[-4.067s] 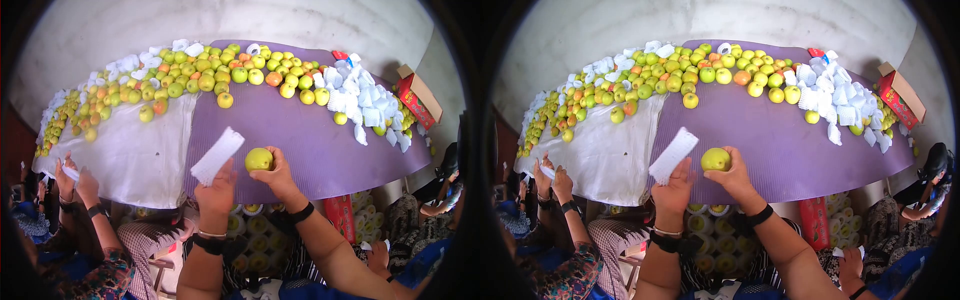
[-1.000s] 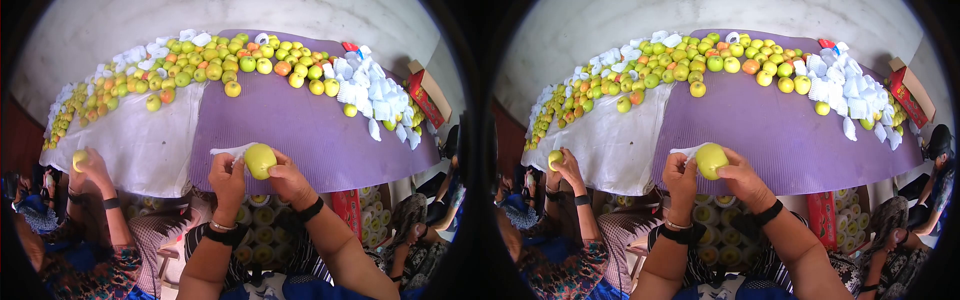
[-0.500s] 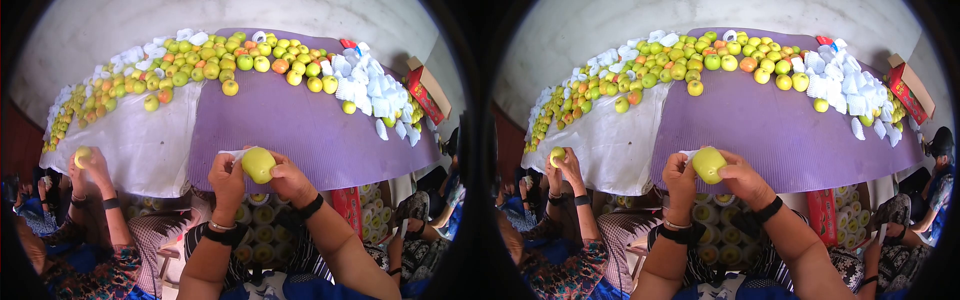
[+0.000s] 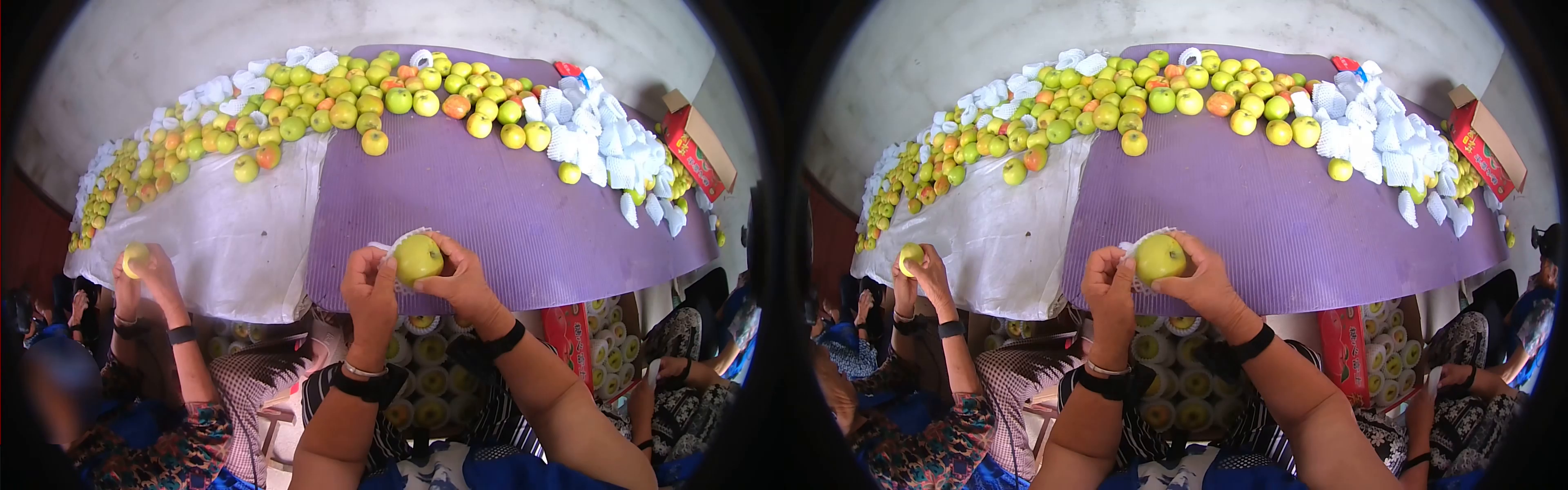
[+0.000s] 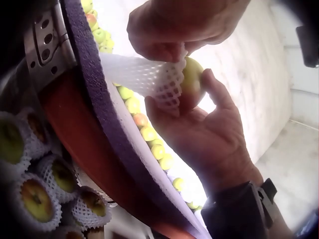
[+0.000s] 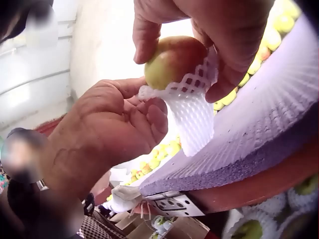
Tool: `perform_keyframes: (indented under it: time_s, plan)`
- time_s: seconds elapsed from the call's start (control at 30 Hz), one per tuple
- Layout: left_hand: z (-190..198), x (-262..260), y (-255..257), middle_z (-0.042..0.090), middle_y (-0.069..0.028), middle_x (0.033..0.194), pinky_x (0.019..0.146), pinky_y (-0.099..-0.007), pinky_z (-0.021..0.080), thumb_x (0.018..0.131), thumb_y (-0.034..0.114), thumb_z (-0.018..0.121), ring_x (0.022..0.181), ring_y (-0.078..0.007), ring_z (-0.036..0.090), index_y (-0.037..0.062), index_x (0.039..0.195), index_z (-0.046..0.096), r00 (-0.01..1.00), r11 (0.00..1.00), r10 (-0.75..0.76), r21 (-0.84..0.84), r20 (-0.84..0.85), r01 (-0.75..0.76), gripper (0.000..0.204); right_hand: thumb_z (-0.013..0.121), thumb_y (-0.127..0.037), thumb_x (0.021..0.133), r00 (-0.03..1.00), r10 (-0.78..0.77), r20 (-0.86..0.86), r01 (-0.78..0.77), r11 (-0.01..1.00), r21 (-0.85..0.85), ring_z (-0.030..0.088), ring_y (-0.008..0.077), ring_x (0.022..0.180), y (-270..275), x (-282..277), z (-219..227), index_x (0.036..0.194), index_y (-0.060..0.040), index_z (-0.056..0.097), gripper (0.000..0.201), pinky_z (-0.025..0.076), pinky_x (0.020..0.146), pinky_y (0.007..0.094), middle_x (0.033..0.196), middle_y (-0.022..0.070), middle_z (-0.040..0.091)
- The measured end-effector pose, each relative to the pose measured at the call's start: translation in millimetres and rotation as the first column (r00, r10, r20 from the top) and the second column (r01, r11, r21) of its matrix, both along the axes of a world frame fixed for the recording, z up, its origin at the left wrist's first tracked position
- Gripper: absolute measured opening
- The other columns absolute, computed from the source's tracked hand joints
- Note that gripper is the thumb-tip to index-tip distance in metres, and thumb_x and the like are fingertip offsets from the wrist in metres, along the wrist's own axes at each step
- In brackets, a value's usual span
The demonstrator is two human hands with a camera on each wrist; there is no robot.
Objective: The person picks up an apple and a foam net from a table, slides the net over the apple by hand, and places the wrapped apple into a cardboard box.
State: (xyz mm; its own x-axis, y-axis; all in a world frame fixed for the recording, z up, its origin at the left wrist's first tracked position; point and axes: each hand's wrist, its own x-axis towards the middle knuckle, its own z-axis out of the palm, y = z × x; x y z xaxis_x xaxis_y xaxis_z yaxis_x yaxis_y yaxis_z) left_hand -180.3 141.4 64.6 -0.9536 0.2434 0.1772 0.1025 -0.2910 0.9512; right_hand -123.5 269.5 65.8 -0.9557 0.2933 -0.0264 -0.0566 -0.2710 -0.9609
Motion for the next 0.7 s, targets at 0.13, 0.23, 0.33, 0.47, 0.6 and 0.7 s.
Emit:
perform_keyframes:
  time_s: [0.13, 0.23, 0.33, 0.47, 0.6, 0.7]
  plan:
    - [-0.5, 6.3, 1.7, 0.052, 0.0002, 0.077, 0.060, -0.0191, 0.040, 0.084, 0.002, 0.056, 0.069, -0.0048, 0.049, 0.0021, 0.087, 0.052, 0.967, 0.990, 0.031, -0.126, -0.255, -0.064, 0.005, 0.071, -0.004, 0.064, 0.995, -0.086, -0.055, 0.096, 0.967, 0.236, 0.049, 0.0172, 0.105, 1.1, -1.6, -4.9, 0.121, 0.0014, 0.045, 0.063, 0.040, 0.093, 0.0295, 0.114, 0.0093, 0.050]
    - [-1.0, 14.0, 4.2, 0.051, -0.0002, 0.076, 0.059, -0.0193, 0.040, 0.083, 0.002, 0.057, 0.067, -0.0052, 0.048, 0.0024, 0.084, 0.051, 0.987, 0.993, -0.055, -0.111, -0.151, 0.038, 0.005, 0.072, -0.005, 0.064, 0.963, -0.176, -0.203, 0.219, 0.953, 0.212, 0.047, 0.0197, 0.110, -0.2, -5.2, -14.7, 0.121, -0.0013, 0.044, 0.063, 0.038, 0.095, 0.0306, 0.118, 0.0108, 0.047]
    - [-7.4, 12.5, 3.8, 0.050, -0.0004, 0.078, 0.059, -0.0185, 0.039, 0.083, 0.001, 0.057, 0.065, -0.0051, 0.045, 0.0030, 0.088, 0.050, 0.986, 0.987, -0.154, -0.061, -0.064, 0.150, 0.009, 0.073, -0.007, 0.065, 0.953, -0.174, -0.248, 0.270, 0.860, 0.433, 0.046, 0.0233, 0.112, 3.3, -5.3, -14.3, 0.121, -0.0026, 0.044, 0.064, 0.037, 0.096, 0.0320, 0.120, 0.0140, 0.046]
    - [-8.6, 7.7, 0.8, 0.052, -0.0039, 0.086, 0.058, -0.0192, 0.042, 0.078, 0.005, 0.063, 0.069, -0.0067, 0.049, 0.0025, 0.093, 0.049, 0.970, 0.957, -0.044, -0.288, -0.238, -0.027, 0.021, 0.074, -0.008, 0.064, 0.953, -0.110, -0.282, 0.270, 0.729, 0.628, 0.046, 0.0300, 0.114, 4.2, -0.9, -1.0, 0.121, -0.0025, 0.044, 0.064, 0.037, 0.096, 0.0347, 0.120, 0.0174, 0.045]
    - [2.2, 3.6, 2.5, 0.054, -0.0056, 0.089, 0.061, -0.0211, 0.046, 0.073, 0.007, 0.069, 0.073, -0.0082, 0.052, 0.0003, 0.105, 0.049, 0.994, 0.958, -0.025, -0.287, -0.102, -0.006, 0.038, 0.072, -0.006, 0.066, 0.958, 0.049, -0.282, 0.193, 0.617, 0.763, 0.044, 0.0359, 0.114, 4.0, -0.3, 1.0, 0.121, -0.0026, 0.044, 0.062, 0.036, 0.097, 0.0381, 0.123, 0.0194, 0.044]
    - [-12.6, -6.5, -3.4, 0.056, -0.0075, 0.094, 0.064, -0.0228, 0.049, 0.075, 0.005, 0.066, 0.079, -0.0107, 0.056, -0.0007, 0.113, 0.046, 0.978, 0.910, -0.148, -0.409, -0.150, 0.075, 0.044, 0.070, -0.005, 0.067, 0.943, 0.117, -0.312, 0.186, 0.591, 0.785, 0.044, 0.0352, 0.114, 3.8, 0.3, 6.1, 0.120, -0.0029, 0.045, 0.059, 0.037, 0.096, 0.0390, 0.123, 0.0187, 0.044]
